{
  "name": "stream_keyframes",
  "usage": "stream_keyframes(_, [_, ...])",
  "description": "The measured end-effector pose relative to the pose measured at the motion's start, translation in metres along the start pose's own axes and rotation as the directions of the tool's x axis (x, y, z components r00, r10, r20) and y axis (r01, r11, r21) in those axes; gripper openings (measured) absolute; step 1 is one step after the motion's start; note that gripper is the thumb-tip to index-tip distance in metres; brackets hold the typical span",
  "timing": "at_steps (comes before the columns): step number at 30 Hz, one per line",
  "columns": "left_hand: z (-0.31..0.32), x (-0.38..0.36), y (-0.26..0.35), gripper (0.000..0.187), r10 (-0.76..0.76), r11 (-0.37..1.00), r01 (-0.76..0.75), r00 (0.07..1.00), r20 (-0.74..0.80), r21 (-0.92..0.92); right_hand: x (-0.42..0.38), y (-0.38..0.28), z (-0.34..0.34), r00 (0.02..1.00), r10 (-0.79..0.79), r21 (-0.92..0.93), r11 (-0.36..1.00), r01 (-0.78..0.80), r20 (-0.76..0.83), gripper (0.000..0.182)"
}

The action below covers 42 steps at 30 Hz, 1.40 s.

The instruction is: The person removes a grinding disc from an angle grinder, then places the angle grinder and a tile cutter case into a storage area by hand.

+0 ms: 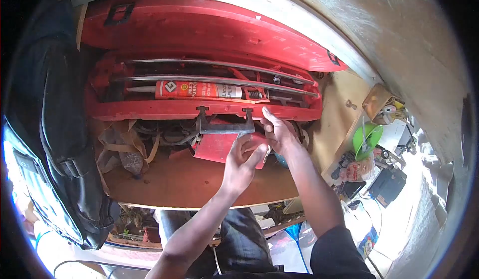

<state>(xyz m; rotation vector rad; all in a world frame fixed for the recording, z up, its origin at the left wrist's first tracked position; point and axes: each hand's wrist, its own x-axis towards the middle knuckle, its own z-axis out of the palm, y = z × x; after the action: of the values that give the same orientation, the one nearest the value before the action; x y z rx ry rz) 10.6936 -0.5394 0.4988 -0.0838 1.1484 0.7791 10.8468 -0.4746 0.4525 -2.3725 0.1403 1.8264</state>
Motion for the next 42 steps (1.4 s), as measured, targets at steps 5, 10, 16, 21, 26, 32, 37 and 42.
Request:
stream_keyframes(5, [0.010, 0.060, -0.021, 0.047, 0.016, 0.980, -0.032, 0.996, -0.086, -0.195, 0.001, 0.001, -0.004, 0.987, -0.163, 0.026, 0.986, 0.163, 0.011, 0.042])
stream_keyframes(10, [0.033, 0.093, -0.022, 0.046, 0.030, 0.920, -0.146, 0.952, -0.305, -0.364, 0.015, -0.001, 0.004, 0.994, -0.029, -0.133, 0.990, 0.043, 0.106, 0.049])
stream_keyframes(16, [0.029, 0.097, -0.036, 0.042, 0.199, 0.906, -0.325, 0.891, -0.407, -0.270, 0.025, 0.005, 0.023, 0.985, 0.064, 0.131, 0.988, -0.086, 0.162, 0.030])
stream_keyframes(21, [0.027, 0.096, -0.034, 0.038, 0.241, 0.884, -0.372, 0.881, -0.406, -0.283, 0.003, 0.002, 0.046, 0.998, -0.053, 0.302, 0.953, 0.038, 0.042, 0.027])
stream_keyframes(26, [0.026, 0.090, -0.025, 0.049, 0.196, 0.878, -0.338, 0.899, -0.392, -0.338, 0.007, 0.008, 0.051, 0.992, -0.122, 0.376, 0.921, 0.102, 0.029, 0.032])
stream_keyframes(32, [0.008, 0.074, -0.025, 0.054, 0.166, 0.922, -0.232, 0.961, -0.223, -0.311, 0.000, -0.003, 0.026, 0.968, 0.020, 0.205, 0.976, -0.073, 0.249, 0.036])
stream_keyframes(37, [-0.003, 0.081, -0.033, 0.049, 0.175, 0.903, -0.222, 0.972, -0.157, -0.367, -0.011, -0.001, 0.058, 0.994, -0.022, 0.292, 0.957, -0.009, 0.103, 0.035])
stream_keyframes(42, [-0.002, 0.078, -0.029, 0.035, 0.140, 0.903, -0.185, 0.980, -0.141, -0.387, 0.001, 0.005, 0.062, 0.995, -0.089, 0.298, 0.949, 0.100, -0.051, 0.032])
